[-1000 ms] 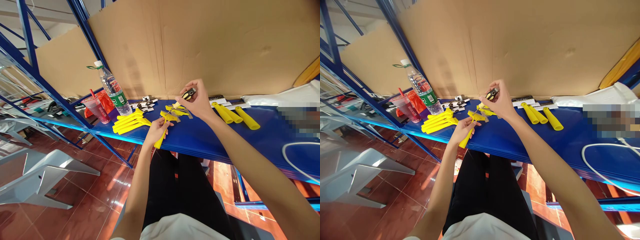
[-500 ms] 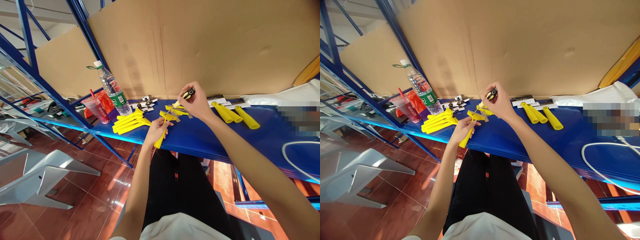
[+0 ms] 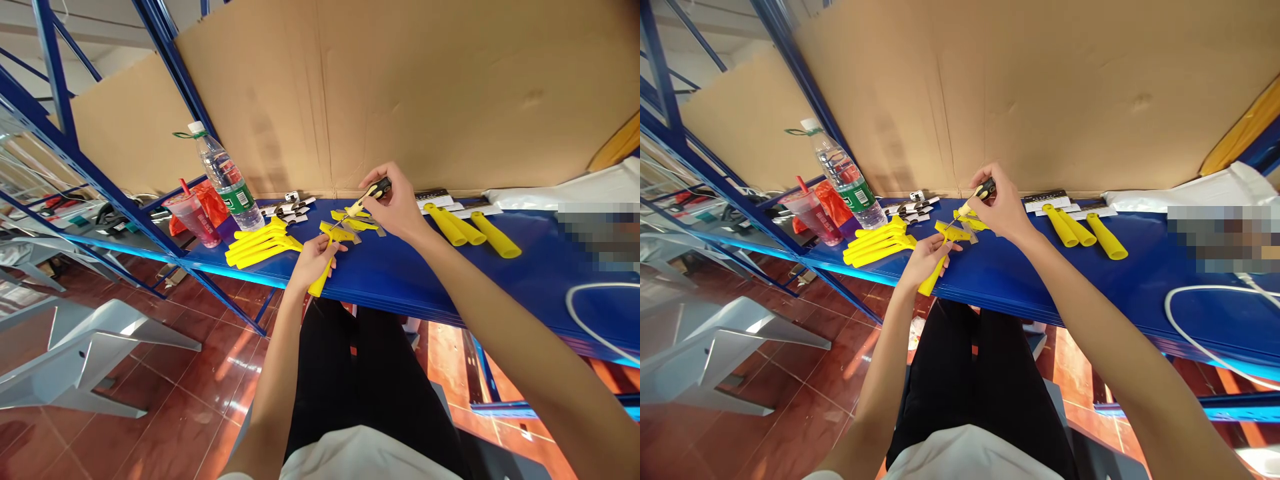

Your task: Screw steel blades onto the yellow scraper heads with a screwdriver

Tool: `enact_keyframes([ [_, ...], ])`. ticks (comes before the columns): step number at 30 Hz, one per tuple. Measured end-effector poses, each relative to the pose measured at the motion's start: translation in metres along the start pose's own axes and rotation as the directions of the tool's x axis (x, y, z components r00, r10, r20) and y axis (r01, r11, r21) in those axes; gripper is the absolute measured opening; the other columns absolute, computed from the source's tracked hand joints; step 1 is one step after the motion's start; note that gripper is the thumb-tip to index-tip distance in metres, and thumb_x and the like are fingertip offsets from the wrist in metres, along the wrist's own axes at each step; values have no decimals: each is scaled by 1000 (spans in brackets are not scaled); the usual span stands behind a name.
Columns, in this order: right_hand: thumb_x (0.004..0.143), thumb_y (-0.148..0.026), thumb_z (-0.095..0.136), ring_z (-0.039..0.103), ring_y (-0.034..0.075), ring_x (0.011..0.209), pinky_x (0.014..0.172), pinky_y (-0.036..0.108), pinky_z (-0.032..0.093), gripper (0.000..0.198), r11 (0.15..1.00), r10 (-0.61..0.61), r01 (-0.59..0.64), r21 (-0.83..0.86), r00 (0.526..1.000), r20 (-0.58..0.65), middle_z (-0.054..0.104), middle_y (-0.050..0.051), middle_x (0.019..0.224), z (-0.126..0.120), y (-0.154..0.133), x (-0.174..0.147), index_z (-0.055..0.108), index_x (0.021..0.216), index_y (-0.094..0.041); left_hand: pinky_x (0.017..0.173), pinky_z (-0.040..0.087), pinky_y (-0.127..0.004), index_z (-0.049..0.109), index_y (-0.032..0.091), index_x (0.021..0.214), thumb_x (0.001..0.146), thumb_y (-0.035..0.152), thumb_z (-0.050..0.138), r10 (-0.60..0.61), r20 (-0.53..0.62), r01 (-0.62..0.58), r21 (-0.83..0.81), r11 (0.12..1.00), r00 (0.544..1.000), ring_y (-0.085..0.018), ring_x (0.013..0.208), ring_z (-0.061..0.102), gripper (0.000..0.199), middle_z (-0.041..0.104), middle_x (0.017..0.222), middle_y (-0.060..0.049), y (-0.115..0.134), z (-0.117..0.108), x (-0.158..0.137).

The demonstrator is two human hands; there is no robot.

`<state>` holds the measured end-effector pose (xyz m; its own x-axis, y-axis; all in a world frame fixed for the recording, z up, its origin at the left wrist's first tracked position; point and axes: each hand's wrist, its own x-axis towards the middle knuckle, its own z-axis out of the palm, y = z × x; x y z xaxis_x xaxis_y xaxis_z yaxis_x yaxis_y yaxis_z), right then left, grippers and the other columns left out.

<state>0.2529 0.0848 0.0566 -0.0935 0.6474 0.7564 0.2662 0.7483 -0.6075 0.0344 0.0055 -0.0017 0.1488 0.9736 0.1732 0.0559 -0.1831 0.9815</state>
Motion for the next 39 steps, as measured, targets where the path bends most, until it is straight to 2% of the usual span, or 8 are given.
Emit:
enact_keyframes([
  [5, 92, -61, 87, 66, 27, 84, 78, 50, 66, 42, 1000, -14, 14, -5, 999, -32, 71, 5, 100, 1, -2, -1, 70, 115, -31, 42, 49, -23, 57, 19, 93, 102, 41, 81, -6, -6, 6, -1, 1000, 1000, -7, 55, 56, 33, 84, 115, -15, 0, 0, 0],
  [14, 94, -58, 88, 61, 23, 76, 73, 45, 63, 37, 1000, 5, -5, 10, 1000, 7, 69, 3, 97, 0, -5, -1, 65, 105, -31, 41, 48, -23, 56, 20, 93, 102, 39, 80, -14, -13, 14, 1, 1000, 1000, -7, 54, 56, 32, 84, 113, -15, 0, 0, 0],
  [17, 92, -56, 90, 63, 23, 79, 75, 45, 63, 38, 1000, -3, 3, 26, 1000, 21, 69, 3, 100, 0, -4, -1, 66, 106, -30, 41, 49, -23, 57, 19, 94, 102, 39, 78, -10, -9, 10, -5, 1000, 1000, -8, 54, 56, 30, 84, 114, -16, -2, 0, 1],
  [21, 93, -62, 88, 66, 25, 82, 74, 45, 64, 41, 999, 27, -27, 39, 1000, 0, 68, 3, 96, 1, -4, -1, 66, 109, -31, 42, 49, -22, 57, 19, 95, 103, 39, 77, 4, -9, -4, -11, 1000, 1000, -7, 55, 57, 29, 84, 118, -16, -5, -1, 1],
  [25, 92, -65, 88, 65, 24, 81, 72, 45, 65, 44, 1000, 17, -17, 23, 1000, 14, 69, 4, 102, 1, -4, -1, 67, 113, -32, 43, 50, -22, 60, 19, 99, 101, 43, 79, 5, -2, -5, -9, 1000, 1000, -7, 55, 57, 32, 84, 119, -15, -8, -2, 2],
  [31, 94, -61, 86, 63, 24, 79, 76, 48, 65, 38, 1000, 4, -4, -6, 1000, -10, 68, 4, 97, 0, -5, -1, 67, 107, -31, 42, 49, -22, 60, 19, 99, 101, 44, 81, 4, -4, -4, -13, 1000, 1000, -7, 55, 57, 32, 84, 118, -15, -7, -2, 1],
  [39, 94, -63, 86, 69, 27, 82, 74, 49, 66, 44, 998, 8, -9, 59, 1000, 27, 74, 6, 100, 4, -5, -3, 65, 116, -32, 43, 50, -23, 60, 19, 97, 101, 43, 81, -2, -5, 2, -20, 1000, 1000, -7, 55, 56, 32, 84, 116, -15, -7, -2, 1],
])
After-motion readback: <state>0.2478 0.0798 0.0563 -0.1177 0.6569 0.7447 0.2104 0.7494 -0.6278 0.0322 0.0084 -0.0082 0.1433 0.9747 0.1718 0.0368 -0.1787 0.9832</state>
